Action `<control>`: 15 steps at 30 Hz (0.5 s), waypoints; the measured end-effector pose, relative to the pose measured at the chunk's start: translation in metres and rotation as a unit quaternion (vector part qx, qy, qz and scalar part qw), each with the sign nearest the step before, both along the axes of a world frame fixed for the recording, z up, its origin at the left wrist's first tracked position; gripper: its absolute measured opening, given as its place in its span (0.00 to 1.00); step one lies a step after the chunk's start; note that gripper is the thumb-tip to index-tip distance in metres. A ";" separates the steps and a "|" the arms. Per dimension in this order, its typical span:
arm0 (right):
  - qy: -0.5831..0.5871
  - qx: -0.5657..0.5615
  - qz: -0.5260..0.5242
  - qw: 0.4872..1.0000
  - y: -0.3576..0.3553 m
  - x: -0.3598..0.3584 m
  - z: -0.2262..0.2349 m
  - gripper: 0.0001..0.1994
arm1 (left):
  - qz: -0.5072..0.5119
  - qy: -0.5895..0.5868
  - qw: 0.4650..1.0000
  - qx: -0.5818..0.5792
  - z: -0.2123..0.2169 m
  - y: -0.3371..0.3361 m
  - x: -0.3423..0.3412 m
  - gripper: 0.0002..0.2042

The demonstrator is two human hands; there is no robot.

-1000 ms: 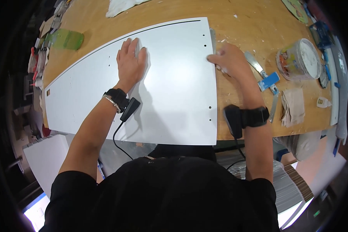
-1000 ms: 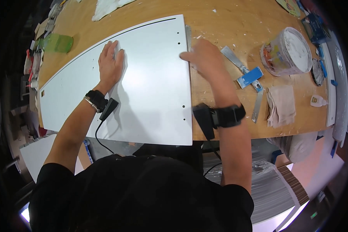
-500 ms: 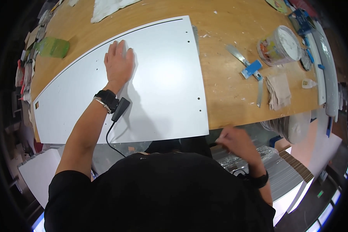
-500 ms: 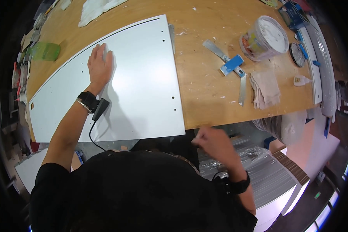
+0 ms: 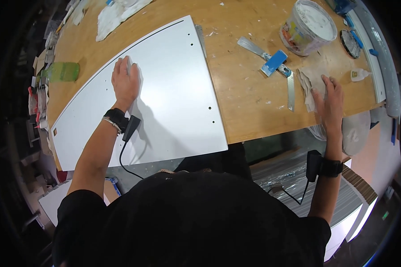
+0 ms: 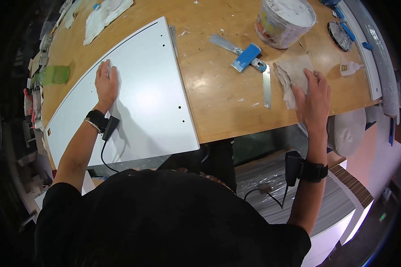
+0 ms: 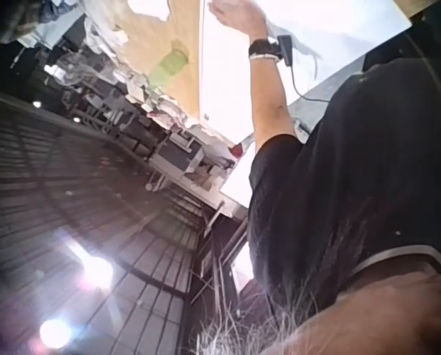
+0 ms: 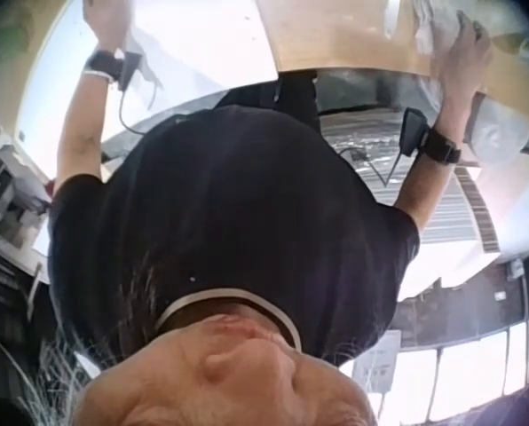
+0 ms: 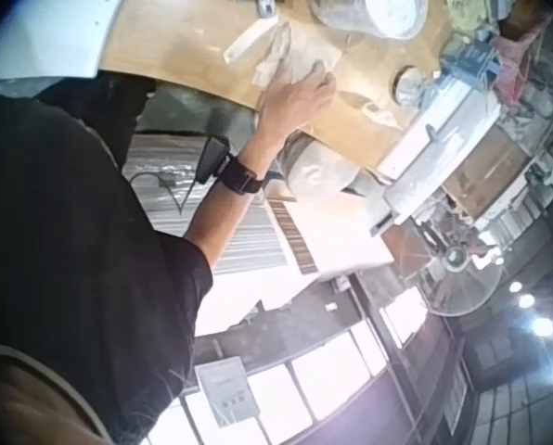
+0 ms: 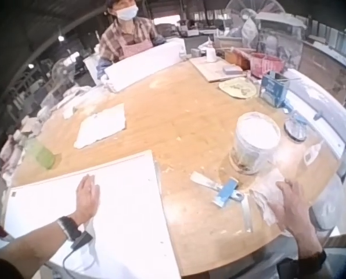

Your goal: Manually sanding the edges and surface of a large white wood panel using sandpaper and a sanding block.

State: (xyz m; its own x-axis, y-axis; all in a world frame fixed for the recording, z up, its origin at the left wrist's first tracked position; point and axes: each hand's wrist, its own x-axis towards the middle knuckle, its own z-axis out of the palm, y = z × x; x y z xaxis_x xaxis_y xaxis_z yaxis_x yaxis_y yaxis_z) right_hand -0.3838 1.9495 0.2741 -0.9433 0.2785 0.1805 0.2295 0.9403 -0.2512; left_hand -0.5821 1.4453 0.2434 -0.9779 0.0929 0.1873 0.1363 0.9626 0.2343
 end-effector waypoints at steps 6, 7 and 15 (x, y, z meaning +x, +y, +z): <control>0.030 0.035 -0.045 0.998 -0.011 -0.009 0.001 0.21 | -0.008 0.002 1.000 0.011 -0.001 -0.001 -0.001 0.24; 0.071 0.035 -0.046 0.996 -0.019 -0.007 0.003 0.21 | -0.005 0.000 1.000 0.011 -0.001 -0.001 0.001 0.24; 0.011 0.029 -0.028 0.999 -0.018 -0.018 -0.010 0.19 | -0.005 0.010 1.000 0.007 0.002 0.005 -0.001 0.23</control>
State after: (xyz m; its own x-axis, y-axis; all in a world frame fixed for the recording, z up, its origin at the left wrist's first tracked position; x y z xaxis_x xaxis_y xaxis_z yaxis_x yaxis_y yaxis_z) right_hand -0.4019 1.9314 0.2641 -0.9219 0.3200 0.2183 0.2778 0.9389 -0.2032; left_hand -0.5830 1.4502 0.2457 -0.9728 0.1000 0.2088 0.1509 0.9578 0.2446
